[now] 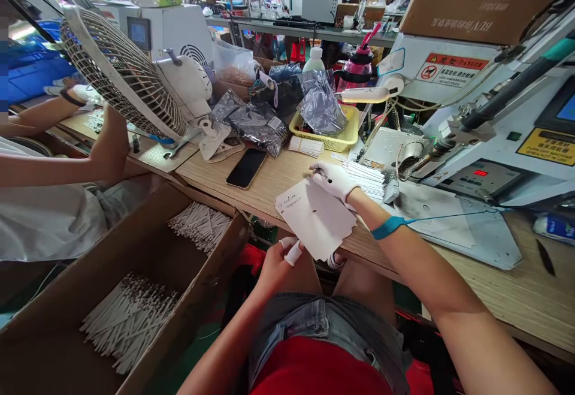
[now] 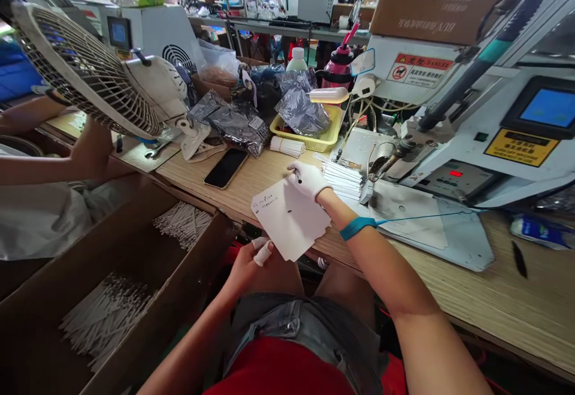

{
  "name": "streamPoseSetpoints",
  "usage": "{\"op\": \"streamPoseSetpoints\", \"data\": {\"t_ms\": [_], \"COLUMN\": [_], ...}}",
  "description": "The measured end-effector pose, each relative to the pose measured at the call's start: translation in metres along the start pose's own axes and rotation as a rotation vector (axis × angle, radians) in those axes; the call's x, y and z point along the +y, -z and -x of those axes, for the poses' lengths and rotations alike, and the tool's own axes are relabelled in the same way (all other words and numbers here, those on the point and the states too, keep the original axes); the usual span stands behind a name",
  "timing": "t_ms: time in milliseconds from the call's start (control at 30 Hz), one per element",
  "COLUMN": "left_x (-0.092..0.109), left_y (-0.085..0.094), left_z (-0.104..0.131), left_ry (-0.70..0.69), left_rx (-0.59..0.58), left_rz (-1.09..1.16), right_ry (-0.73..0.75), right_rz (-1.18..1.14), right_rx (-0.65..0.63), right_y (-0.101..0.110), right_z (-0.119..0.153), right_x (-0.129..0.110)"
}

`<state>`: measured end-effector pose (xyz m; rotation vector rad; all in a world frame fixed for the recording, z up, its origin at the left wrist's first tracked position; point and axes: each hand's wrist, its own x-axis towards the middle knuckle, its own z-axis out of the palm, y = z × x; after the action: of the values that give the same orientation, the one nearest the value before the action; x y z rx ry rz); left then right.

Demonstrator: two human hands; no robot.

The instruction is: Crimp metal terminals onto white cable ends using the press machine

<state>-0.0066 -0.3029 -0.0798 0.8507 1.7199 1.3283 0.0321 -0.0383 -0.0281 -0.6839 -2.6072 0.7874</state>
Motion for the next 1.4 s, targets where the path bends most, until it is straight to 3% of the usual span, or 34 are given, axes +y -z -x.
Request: {"op": "streamPoseSetpoints", "data": {"t_ms": [67, 167, 367, 600, 900, 1100, 1300, 1400], "left_x": [0.002, 0.007, 0.008, 0.005, 0.009, 0.013, 0.016, 0.024], "left_y": [-0.01, -0.02, -0.016, -0.001, 0.016, 0.017, 0.01, 0.018], "left_z": [-0.005, -0.009, -0.001, 0.007, 0.011, 0.017, 0.02, 0.019], "left_ry": [0.09, 0.126, 0.085, 0.032, -0.026, -0.002, 0.042, 0.021], "left_rx": [-0.036, 0.036, 0.147, 0.2, 0.218, 0.118, 0.101, 0.148], "left_rz": [0.201, 0.338, 0.277, 0.194, 0.208, 0.26, 0.234, 0.195], "right_ry": [-0.021, -0.031, -0.014, -0.068, -0.107, -0.106, -0.122, -0.131], "right_rz": [-0.062, -0.19, -0.408, -0.645, -0.697, -0.648, -0.656, -0.721], "right_rx": [0.005, 0.018, 0.002, 0.031, 0.117, 0.218, 0.29, 0.33], "right_y": [-0.001, -0.001, 0.003, 0.018, 0.014, 0.013, 0.009, 0.011], "right_z": [0.004, 0.013, 0.026, 0.048, 0.062, 0.064, 0.067, 0.067], "right_x": [0.0, 0.002, 0.0, -0.024, -0.024, -0.018, -0.016, -0.018]}}
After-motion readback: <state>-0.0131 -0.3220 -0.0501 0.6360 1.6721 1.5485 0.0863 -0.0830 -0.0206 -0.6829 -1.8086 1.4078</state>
